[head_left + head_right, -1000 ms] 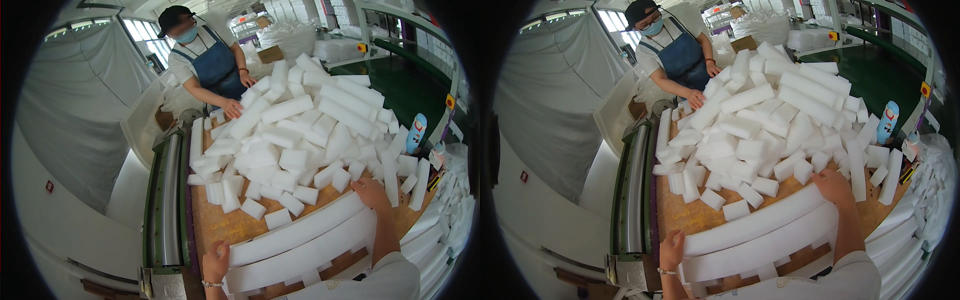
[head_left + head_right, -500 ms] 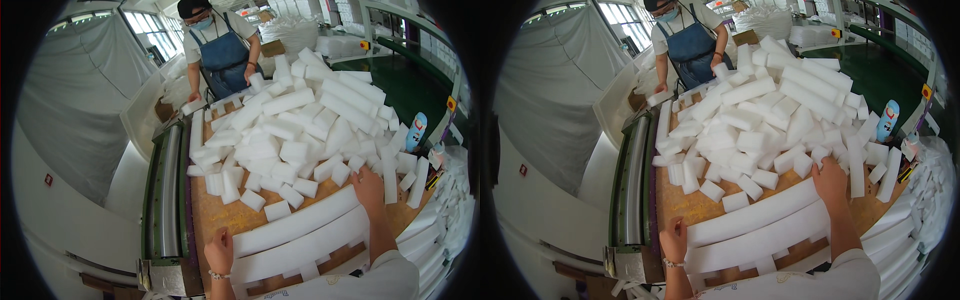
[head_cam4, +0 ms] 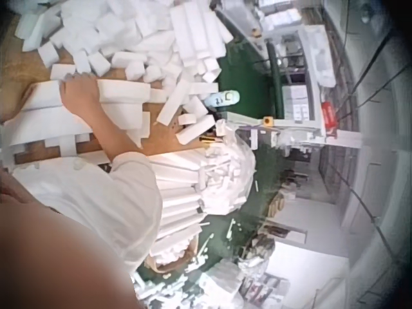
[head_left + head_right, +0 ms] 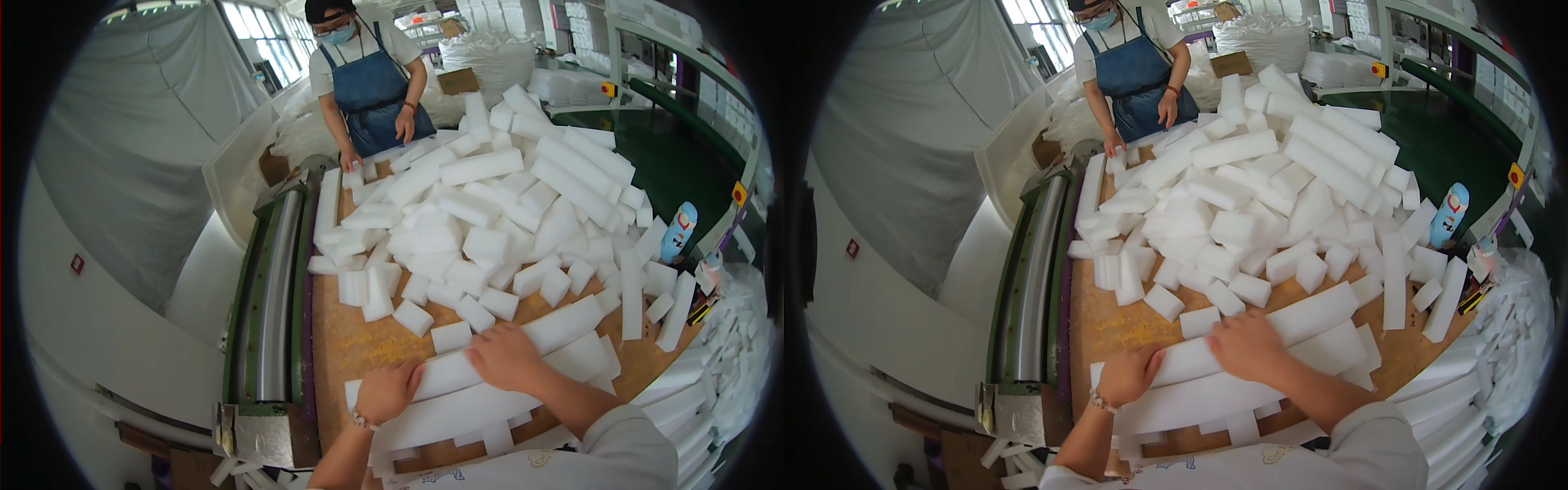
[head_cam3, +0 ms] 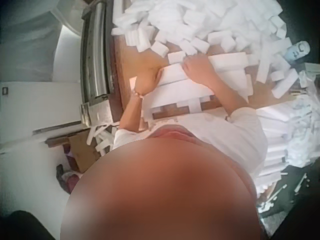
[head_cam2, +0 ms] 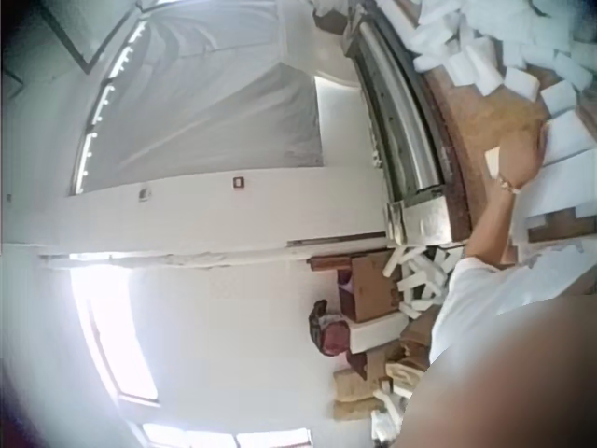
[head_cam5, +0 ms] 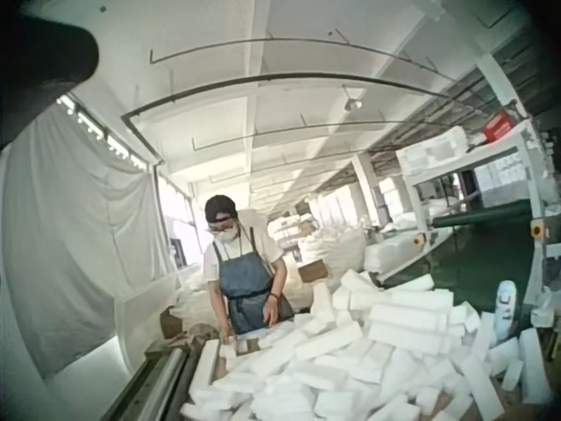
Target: Fitting small foam blocks into slots on a larger curved foam packaging frame.
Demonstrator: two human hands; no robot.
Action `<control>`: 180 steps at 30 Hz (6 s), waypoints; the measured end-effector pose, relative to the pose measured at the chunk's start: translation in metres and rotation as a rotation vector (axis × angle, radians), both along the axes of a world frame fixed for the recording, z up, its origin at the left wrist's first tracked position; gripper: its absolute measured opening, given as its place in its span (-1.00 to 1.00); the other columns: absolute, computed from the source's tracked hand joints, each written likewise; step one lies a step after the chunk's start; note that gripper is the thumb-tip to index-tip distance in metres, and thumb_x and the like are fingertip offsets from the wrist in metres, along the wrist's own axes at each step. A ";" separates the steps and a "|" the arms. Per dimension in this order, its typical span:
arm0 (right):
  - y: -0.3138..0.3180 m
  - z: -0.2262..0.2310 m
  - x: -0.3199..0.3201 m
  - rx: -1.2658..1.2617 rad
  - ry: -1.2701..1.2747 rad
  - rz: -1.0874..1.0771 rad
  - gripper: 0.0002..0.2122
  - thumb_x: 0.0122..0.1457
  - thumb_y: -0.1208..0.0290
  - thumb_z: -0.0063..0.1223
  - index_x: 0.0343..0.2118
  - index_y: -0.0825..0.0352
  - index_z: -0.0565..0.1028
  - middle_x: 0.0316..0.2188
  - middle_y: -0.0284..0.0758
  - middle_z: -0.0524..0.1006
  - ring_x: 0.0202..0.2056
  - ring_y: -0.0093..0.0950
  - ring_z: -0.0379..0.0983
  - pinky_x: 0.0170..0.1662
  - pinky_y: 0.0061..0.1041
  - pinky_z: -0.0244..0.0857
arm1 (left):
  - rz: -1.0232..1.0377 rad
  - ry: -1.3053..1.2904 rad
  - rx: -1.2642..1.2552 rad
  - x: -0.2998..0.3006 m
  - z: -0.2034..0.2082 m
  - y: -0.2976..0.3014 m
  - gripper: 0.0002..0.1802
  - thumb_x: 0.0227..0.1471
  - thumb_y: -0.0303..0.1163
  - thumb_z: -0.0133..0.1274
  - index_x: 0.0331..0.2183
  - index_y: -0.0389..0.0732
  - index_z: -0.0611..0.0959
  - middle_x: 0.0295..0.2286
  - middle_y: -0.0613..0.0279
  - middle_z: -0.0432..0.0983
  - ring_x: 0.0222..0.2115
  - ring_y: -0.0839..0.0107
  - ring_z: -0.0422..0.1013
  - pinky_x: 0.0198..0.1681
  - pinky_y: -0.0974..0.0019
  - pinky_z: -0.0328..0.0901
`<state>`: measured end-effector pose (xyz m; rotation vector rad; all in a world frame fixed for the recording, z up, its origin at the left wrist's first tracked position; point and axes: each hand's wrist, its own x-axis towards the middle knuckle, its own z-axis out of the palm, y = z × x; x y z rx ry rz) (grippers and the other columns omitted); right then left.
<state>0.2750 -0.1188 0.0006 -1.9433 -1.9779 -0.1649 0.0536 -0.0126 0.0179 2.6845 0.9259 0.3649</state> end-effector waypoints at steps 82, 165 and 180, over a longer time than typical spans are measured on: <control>-0.053 0.009 0.137 -0.015 0.804 -0.514 -0.78 0.13 0.39 0.07 -0.18 0.35 0.54 -0.48 -0.36 0.56 -0.46 -0.50 0.40 -0.33 -0.59 0.29 | 0.324 -0.163 -0.228 -0.030 -0.005 0.018 -0.64 0.08 -0.12 0.06 -0.22 -0.18 0.66 -0.31 0.27 0.64 -0.38 0.28 0.53 -0.31 0.33 0.37; -0.038 -0.005 0.174 -0.381 0.371 -0.460 -0.39 0.18 -0.14 -0.10 -0.43 0.54 0.50 -0.57 -0.33 0.47 -0.49 -0.49 0.31 -0.31 -0.50 0.27 | 0.291 0.187 -0.424 -0.051 -0.010 0.050 -0.17 0.12 0.32 -0.23 -0.42 -0.39 0.62 -0.48 0.13 0.52 -0.46 0.28 0.37 -0.31 0.21 0.28; -0.048 -0.005 0.172 -0.251 0.473 -0.422 -0.47 0.25 0.06 -0.10 -0.22 0.60 0.53 -0.36 -0.20 0.59 -0.30 -0.42 0.43 -0.15 -0.55 0.29 | 0.065 0.249 -0.232 -0.043 0.000 0.042 -0.38 0.23 0.02 -0.32 -0.25 -0.27 0.67 -0.20 -0.04 0.58 -0.23 0.11 0.47 -0.03 0.14 0.28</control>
